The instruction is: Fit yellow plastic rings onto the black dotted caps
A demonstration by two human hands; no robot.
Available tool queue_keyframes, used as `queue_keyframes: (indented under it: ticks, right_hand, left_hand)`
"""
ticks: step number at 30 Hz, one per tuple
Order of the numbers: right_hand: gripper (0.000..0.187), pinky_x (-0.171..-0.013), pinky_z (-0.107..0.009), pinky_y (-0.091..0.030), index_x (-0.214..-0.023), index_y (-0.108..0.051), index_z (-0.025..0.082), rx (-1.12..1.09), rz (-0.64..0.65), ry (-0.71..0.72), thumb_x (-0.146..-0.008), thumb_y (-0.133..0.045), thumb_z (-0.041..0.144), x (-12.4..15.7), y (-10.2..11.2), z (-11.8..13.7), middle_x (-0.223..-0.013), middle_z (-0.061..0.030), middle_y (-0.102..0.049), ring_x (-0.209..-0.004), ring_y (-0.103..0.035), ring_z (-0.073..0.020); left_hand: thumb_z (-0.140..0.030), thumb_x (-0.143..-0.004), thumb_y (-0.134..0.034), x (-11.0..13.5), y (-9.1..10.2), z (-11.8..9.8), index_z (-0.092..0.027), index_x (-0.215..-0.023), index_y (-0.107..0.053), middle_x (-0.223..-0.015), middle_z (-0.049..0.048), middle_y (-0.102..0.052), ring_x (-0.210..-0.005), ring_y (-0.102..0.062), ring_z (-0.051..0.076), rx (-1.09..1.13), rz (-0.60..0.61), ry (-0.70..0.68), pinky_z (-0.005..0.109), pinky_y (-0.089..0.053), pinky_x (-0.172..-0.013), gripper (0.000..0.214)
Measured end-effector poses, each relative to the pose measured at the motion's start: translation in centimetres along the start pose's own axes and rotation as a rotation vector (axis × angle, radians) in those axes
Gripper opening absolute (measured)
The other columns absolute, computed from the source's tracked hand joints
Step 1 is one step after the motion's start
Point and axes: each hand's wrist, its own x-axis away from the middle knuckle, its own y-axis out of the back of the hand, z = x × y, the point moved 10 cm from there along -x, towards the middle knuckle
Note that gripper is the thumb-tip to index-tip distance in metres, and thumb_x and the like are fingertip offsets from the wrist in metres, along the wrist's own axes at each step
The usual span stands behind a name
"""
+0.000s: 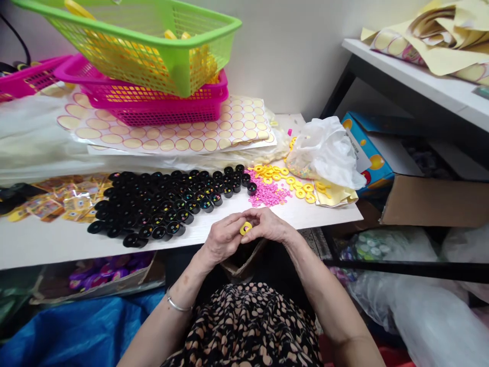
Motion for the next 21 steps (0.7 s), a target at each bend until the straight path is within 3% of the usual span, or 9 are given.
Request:
queue_keyframes:
  ticks: [3, 10, 15, 18, 21]
  right_hand:
    - [0.057, -0.073, -0.027, -0.047, -0.098, -0.063, 0.014, -0.002, -0.020, -0.014, -0.044, -0.081, 0.017, 0.1, -0.5, -0.1, -0.080, 0.0012, -0.063, -0.079, -0.058, -0.0147]
    - [0.049, -0.067, -0.026, -0.046, -0.090, -0.062, 0.013, -0.032, -0.070, -0.020, -0.045, -0.080, 0.020, 0.7, -1.1, -0.3, -0.075, 0.0016, -0.062, -0.072, -0.057, -0.0133]
    - [0.045, -0.063, -0.025, -0.044, -0.086, -0.064, 0.013, -0.108, -0.181, 0.027, -0.045, -0.080, 0.020, 1.4, -1.5, -0.1, -0.072, 0.0010, -0.062, -0.066, -0.056, -0.0126]
    - [0.041, -0.063, -0.024, -0.043, -0.087, -0.063, 0.013, -0.126, -0.200, 0.012, -0.049, -0.078, 0.021, 1.8, -1.8, -0.8, -0.073, 0.0009, -0.062, -0.066, -0.055, -0.0116]
    - [0.042, -0.061, -0.023, -0.041, -0.090, -0.061, 0.014, -0.092, -0.159, -0.002, -0.051, -0.076, 0.020, 2.2, -2.4, -1.3, -0.075, 0.0020, -0.060, -0.067, -0.053, -0.0112]
  left_hand:
    - [-0.015, -0.080, -0.046, 0.4, -0.2, -0.7, -0.016, -0.100, -0.060, -0.108, 0.0134, -0.062, -0.098, -0.059, 0.021, -0.054, -0.008, -0.070, 0.032, -0.049, -0.083, 0.025]
    - [-0.016, -0.080, -0.047, 0.9, 0.2, -0.8, -0.016, -0.101, -0.061, -0.107, 0.0134, -0.063, -0.095, -0.061, 0.020, 0.004, -0.038, -0.041, 0.030, -0.051, -0.080, 0.025]
    - [-0.016, -0.081, -0.046, 1.6, 0.4, -1.8, -0.016, -0.101, -0.062, -0.108, 0.0136, -0.064, -0.096, -0.061, 0.020, -0.014, -0.063, -0.118, 0.030, -0.052, -0.080, 0.026]
    - [-0.014, -0.080, -0.046, 1.7, 0.2, -1.4, -0.017, -0.104, -0.061, -0.109, 0.0131, -0.062, -0.097, -0.060, 0.019, 0.094, -0.037, -0.059, 0.029, -0.051, -0.081, 0.029]
    - [-0.010, -0.075, -0.050, 1.7, -0.2, -0.6, -0.019, -0.101, -0.064, -0.104, 0.0104, -0.062, -0.093, -0.059, 0.018, 0.250, 0.081, 0.052, 0.028, -0.049, -0.078, 0.030]
